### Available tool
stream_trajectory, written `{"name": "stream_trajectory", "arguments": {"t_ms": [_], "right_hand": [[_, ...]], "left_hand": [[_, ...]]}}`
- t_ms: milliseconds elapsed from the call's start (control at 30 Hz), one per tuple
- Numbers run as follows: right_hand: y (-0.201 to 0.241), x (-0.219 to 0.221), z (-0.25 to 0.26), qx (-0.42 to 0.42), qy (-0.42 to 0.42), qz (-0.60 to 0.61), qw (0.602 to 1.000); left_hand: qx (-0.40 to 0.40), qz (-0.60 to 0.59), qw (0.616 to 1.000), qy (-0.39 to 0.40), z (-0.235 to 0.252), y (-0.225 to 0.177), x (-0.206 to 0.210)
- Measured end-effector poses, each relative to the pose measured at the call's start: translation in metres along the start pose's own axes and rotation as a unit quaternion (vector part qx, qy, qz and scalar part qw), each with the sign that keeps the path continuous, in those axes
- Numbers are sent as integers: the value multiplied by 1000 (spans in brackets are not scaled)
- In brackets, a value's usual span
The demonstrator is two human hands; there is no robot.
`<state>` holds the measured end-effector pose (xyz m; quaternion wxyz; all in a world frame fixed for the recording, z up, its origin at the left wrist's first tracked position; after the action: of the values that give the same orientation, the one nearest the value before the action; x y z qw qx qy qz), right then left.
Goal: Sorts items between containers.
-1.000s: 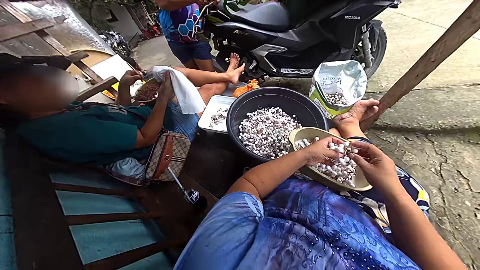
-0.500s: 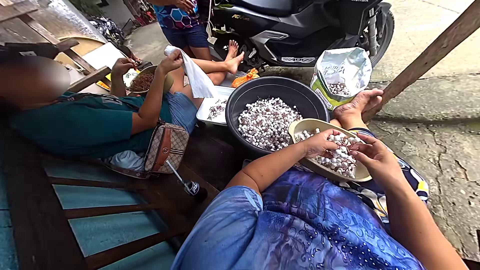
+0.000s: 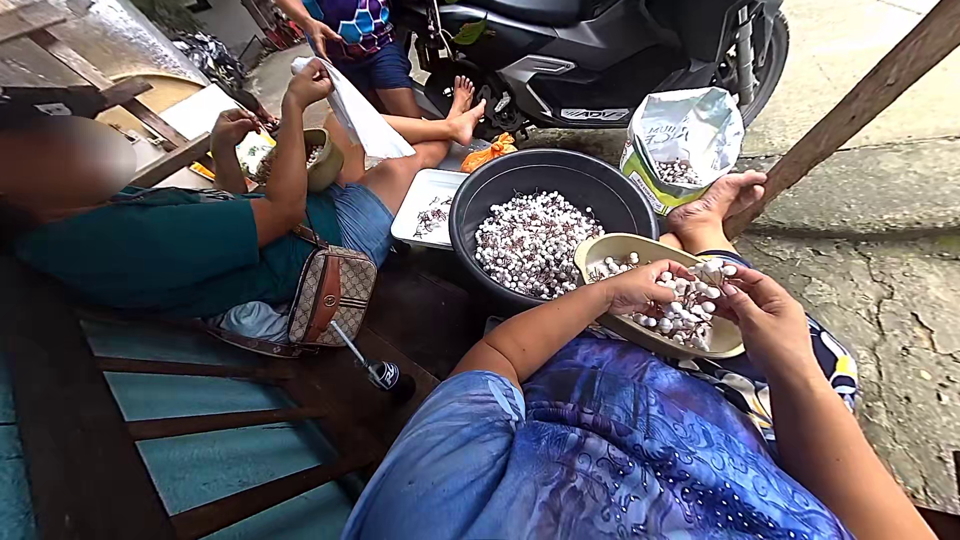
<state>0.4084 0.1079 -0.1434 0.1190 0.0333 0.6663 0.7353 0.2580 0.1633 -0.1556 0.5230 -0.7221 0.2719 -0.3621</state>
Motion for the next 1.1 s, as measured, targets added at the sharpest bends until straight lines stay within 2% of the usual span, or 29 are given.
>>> {"name": "stream_trajectory", "arguments": {"t_ms": [300, 533, 900, 1100], "right_hand": [[1, 1, -1, -33, 16, -43, 998], [4, -2, -2, -45, 28, -55, 997], [27, -14, -3, -130, -54, -9, 990], [50, -15, 10, -123, -79, -33, 989]], "left_hand": [[-7, -29, 999, 22, -5, -3, 4], [-9, -28, 1000, -4, -2, 0, -1], [-17, -36, 999, -24, 1, 3, -5], [-39, -16, 999, -28, 3, 10, -9]]}}
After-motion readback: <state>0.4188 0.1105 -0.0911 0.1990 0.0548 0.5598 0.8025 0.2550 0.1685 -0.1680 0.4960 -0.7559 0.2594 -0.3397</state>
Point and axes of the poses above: each hand's wrist, its own z-axis towards the middle knuckle, its own x-axis out of the palm, y = z × x, the point moved 7 cm from there along z, towards the middle knuckle
